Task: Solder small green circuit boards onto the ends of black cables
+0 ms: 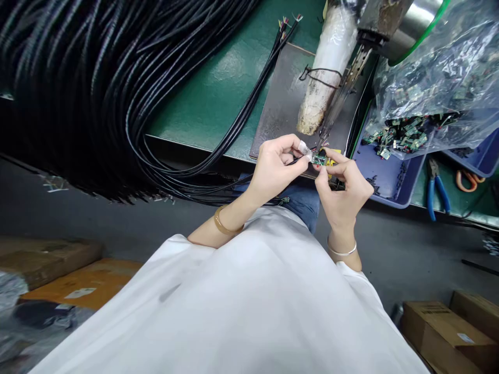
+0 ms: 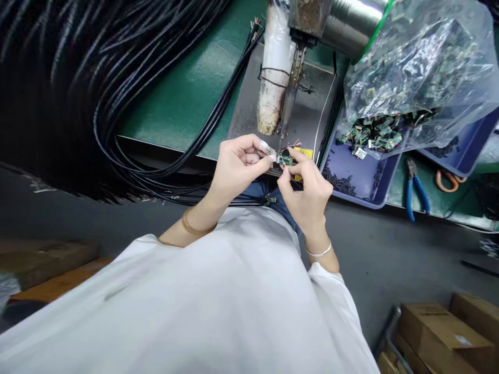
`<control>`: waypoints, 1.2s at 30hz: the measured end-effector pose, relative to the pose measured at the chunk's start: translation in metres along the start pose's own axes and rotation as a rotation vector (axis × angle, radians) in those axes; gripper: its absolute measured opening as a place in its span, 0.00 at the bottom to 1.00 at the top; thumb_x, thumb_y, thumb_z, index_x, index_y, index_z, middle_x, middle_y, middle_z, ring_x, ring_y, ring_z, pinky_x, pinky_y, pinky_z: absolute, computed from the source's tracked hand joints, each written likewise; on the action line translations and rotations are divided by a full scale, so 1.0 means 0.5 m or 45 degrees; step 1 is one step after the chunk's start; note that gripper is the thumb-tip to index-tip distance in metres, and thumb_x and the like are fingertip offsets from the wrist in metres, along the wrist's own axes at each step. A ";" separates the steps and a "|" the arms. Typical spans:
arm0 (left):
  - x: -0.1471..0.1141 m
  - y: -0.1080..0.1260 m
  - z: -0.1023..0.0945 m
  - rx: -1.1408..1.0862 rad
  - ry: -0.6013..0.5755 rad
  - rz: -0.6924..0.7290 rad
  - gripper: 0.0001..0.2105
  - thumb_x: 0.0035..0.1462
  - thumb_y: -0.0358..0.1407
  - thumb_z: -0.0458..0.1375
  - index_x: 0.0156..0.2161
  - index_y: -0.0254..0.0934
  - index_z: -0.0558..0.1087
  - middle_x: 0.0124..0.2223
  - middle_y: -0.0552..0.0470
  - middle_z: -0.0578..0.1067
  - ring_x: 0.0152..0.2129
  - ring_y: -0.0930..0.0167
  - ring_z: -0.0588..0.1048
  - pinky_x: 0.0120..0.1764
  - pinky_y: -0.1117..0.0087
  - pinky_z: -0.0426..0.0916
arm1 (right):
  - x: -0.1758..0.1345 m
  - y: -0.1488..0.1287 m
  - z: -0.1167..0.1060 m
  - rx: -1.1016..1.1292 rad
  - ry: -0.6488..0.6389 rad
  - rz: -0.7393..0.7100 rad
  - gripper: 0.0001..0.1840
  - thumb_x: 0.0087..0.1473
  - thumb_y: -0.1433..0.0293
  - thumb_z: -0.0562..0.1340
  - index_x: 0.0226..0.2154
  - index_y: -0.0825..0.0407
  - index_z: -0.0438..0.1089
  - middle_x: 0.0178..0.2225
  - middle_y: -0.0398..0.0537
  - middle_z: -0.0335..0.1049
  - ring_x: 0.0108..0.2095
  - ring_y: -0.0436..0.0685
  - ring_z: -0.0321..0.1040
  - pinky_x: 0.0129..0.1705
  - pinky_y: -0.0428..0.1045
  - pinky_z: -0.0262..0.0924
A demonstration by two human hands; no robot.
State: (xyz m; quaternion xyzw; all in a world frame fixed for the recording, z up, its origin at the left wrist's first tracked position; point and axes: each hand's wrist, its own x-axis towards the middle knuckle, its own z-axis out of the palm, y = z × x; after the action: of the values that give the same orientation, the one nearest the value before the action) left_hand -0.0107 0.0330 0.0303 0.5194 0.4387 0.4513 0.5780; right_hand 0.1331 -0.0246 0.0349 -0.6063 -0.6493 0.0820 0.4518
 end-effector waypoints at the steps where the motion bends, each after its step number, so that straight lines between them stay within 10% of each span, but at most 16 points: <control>1: 0.000 -0.003 0.000 -0.001 -0.015 -0.002 0.04 0.48 0.25 0.63 0.29 0.33 0.73 0.27 0.55 0.73 0.17 0.84 0.63 0.19 0.80 0.53 | -0.001 0.003 -0.001 -0.008 0.001 -0.013 0.06 0.56 0.76 0.62 0.31 0.48 0.68 0.45 0.45 0.80 0.41 0.54 0.79 0.43 0.50 0.76; 36: -0.011 -0.014 -0.004 -0.120 -0.062 -0.111 0.06 0.51 0.32 0.66 0.33 0.33 0.74 0.26 0.56 0.74 0.19 0.81 0.70 0.23 0.82 0.64 | -0.010 0.001 0.009 -0.139 0.088 -0.146 0.05 0.59 0.74 0.63 0.34 0.48 0.69 0.43 0.45 0.81 0.42 0.53 0.80 0.40 0.46 0.74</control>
State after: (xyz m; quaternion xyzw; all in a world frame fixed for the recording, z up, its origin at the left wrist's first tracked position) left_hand -0.0134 0.0277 0.0234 0.4829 0.4251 0.4330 0.6314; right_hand 0.1295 -0.0269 0.0296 -0.5942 -0.6705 -0.0003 0.4442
